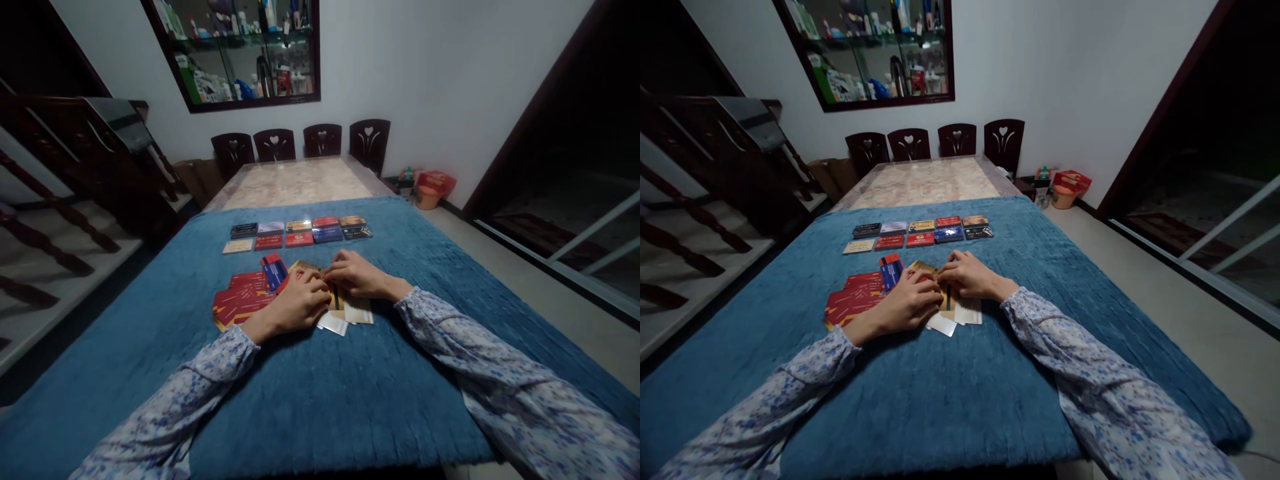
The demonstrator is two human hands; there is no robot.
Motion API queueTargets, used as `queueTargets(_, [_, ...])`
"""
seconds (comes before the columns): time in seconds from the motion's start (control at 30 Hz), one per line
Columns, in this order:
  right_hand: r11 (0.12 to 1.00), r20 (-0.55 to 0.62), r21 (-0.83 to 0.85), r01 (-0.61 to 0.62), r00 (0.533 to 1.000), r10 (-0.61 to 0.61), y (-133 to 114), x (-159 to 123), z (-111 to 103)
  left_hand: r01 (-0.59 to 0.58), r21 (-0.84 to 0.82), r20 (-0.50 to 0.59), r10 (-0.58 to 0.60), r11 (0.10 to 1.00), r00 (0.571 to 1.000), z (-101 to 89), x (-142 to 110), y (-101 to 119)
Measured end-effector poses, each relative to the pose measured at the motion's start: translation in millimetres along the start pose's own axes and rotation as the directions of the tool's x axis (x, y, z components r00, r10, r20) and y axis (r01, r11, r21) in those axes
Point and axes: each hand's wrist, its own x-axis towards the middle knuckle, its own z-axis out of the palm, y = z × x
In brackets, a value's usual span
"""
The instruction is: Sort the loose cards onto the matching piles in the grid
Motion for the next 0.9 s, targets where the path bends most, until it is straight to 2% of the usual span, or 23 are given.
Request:
queueTargets(0.43, [0.988,0.011,-0.151,-0.022,1.0,0.024,0.7,-2.5,-3.2,-0.014,0.064,-0.024,0.015,0.998,1.0,-2.6,-0.6,-11.3])
queueTargets(0.7, [0.982,0.015,-0.184,-0.05,0.998,0.054,3.2,-1.9,-3.6,0.066,0.149,0.028,-0.071,0.987,0.997,-5.8,0.6,-14.3])
queueTargets(0.9, [0.981,0.013,-0.178,-0.072,0.997,0.075,4.8,-0.5,-4.2,0.099,0.138,0.031,-0.104,0.985,0.994,-6.3,1.2,-14.6])
